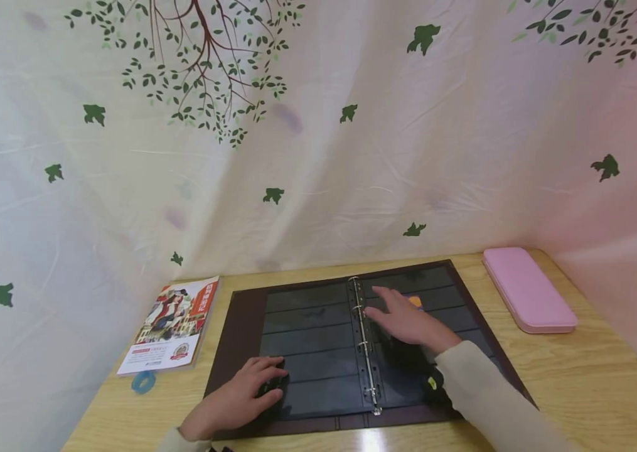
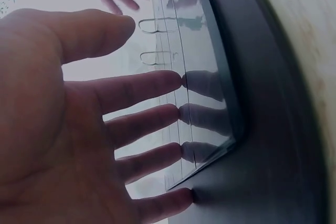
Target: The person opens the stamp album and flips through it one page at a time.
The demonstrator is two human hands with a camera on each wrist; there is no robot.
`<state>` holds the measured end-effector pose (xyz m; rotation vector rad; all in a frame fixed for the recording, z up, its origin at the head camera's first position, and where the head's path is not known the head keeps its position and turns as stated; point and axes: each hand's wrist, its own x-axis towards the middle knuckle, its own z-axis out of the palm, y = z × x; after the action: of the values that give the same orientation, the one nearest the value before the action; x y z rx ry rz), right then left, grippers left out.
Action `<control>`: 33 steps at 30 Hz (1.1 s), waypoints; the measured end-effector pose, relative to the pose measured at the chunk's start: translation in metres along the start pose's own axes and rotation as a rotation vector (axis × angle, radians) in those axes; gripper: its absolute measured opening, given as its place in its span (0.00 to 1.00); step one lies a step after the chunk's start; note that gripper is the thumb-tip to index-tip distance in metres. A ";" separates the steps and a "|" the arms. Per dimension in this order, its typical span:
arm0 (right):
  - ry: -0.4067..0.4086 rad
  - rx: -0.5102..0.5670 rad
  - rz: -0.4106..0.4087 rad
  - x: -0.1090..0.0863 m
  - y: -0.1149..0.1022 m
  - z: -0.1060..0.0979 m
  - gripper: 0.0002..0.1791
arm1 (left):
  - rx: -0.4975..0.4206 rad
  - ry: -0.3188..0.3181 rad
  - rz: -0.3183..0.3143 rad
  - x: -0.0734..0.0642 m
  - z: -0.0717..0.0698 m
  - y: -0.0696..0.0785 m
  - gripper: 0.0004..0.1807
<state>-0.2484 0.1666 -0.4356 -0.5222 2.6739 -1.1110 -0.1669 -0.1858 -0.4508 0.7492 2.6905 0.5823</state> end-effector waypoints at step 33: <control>0.037 -0.239 0.261 -0.108 0.070 -0.051 0.41 | 0.006 0.013 -0.002 0.003 0.000 0.001 0.19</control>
<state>-0.1821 0.2876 -0.4448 -0.1802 2.8210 -0.7431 -0.1685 -0.1833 -0.4508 0.7467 2.7056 0.5804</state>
